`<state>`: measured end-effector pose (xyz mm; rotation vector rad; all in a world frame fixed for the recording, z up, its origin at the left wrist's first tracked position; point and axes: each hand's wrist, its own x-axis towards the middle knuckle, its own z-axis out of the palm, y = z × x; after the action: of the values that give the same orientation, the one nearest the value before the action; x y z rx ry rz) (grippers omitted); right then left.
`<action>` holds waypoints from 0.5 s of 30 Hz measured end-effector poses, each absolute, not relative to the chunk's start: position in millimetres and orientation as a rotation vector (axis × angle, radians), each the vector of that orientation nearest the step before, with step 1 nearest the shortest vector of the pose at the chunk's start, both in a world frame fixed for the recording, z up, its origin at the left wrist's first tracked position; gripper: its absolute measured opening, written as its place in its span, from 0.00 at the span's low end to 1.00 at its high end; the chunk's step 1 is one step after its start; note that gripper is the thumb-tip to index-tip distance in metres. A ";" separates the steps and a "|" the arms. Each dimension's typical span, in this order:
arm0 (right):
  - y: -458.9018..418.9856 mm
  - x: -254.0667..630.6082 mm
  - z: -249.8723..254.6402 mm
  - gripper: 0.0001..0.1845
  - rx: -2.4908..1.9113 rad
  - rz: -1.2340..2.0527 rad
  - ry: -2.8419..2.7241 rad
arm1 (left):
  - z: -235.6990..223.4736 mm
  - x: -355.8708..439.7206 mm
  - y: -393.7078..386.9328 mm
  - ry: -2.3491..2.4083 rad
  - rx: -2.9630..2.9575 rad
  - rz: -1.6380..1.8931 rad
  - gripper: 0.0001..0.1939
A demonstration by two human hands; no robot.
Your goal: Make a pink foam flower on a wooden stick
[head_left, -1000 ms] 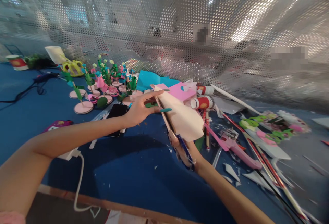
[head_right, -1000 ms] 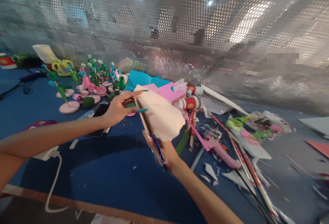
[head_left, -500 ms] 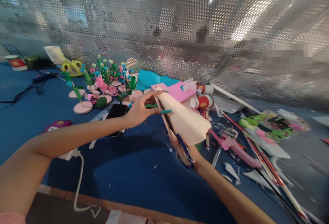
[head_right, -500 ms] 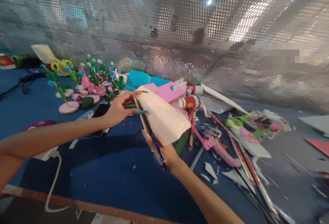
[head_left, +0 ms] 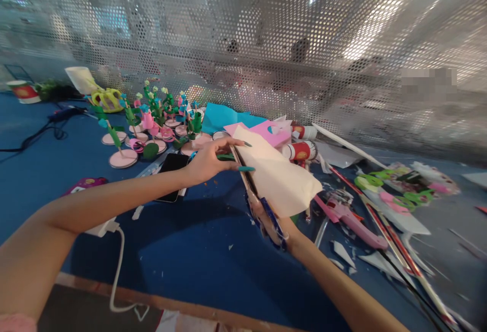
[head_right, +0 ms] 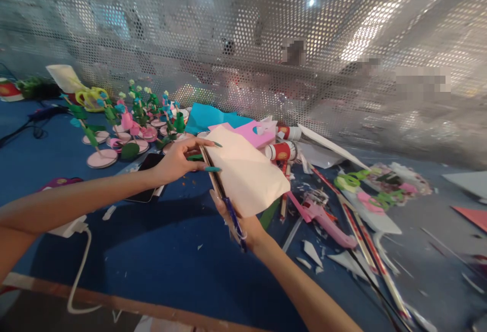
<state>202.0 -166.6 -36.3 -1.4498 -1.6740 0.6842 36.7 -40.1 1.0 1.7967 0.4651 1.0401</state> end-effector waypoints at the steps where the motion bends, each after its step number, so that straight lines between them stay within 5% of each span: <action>1: -166.2 202.1 -36.7 0.29 -1.457 0.694 -1.665 | 1.6 36.5 -39.9 0.472 1.793 1.029 0.24; 15: -161.2 202.8 -38.9 0.27 -1.434 0.667 -1.687 | 2.1 37.7 -39.4 0.462 1.661 1.010 0.26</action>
<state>202.8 -161.2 -38.9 -1.4341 -1.6871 0.6667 37.7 -39.4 2.1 1.6609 0.4624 1.0105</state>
